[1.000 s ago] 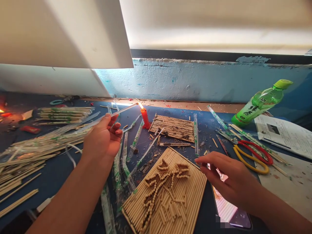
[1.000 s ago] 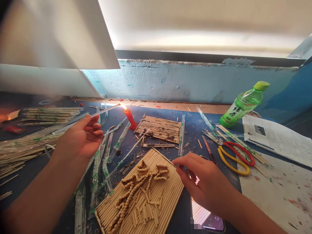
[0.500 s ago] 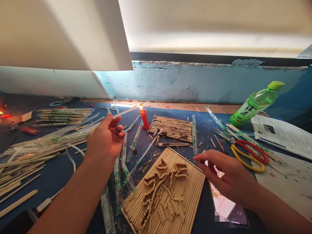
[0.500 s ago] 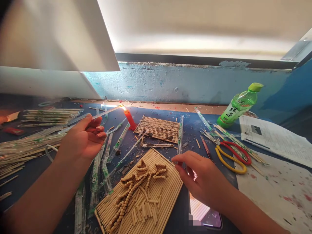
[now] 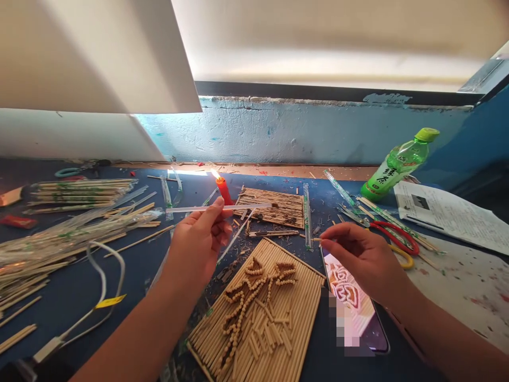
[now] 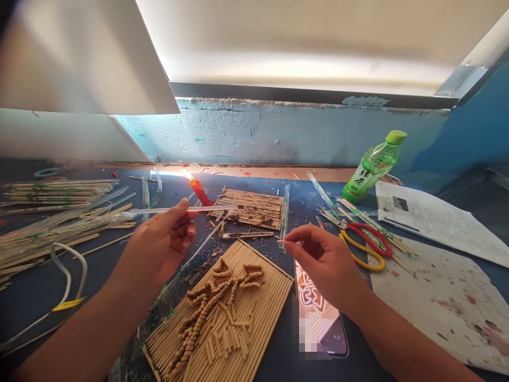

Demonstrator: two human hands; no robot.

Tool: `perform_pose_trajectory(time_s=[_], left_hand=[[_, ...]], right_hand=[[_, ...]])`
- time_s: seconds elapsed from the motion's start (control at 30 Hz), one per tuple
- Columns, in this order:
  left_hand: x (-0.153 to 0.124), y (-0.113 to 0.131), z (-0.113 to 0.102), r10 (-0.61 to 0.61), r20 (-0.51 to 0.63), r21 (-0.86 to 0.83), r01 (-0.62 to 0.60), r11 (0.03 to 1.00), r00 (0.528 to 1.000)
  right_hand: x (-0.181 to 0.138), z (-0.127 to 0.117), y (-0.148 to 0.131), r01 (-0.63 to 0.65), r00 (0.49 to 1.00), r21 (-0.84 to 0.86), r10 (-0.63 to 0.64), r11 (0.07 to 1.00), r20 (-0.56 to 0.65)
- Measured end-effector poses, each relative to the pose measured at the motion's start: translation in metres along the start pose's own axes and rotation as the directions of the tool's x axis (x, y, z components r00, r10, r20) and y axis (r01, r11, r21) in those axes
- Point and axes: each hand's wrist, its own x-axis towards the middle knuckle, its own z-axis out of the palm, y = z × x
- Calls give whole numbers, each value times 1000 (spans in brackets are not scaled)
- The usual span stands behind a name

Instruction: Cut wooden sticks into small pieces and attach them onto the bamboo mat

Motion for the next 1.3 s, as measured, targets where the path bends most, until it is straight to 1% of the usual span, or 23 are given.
perform_pose_trajectory(time_s=[0.07, 0.2, 0.37, 0.5, 0.77, 1.0, 1.3], left_hand=[[-3, -3, 2, -29, 28, 26, 28, 999, 999], [-7, -7, 4, -75, 76, 74, 69, 995, 994], [-10, -11, 5, -138, 128, 115, 123, 986, 982], [-11, -15, 6, -175, 156, 126, 156, 980, 972], [-13, -21, 7, -206, 184, 117, 186, 975, 961], [-14, -22, 6, -232, 223, 133, 206, 969, 947], [-15, -20, 6, -257, 260, 131, 230, 964, 931]], right_hand=[[1, 0, -3, -14, 1000, 11, 14, 1000, -14], [1, -1, -9, 3, 997, -7, -4, 1000, -77], [0, -1, -4, 27, 993, -31, -30, 999, -117], [-1, 0, 0, 17, 994, -48, -22, 999, -107], [-1, 2, -1, 5, 997, -52, -9, 999, -81], [-2, 4, -4, 7, 997, -48, -10, 999, -71], [-2, 4, -5, -1, 998, -98, -6, 995, -63]])
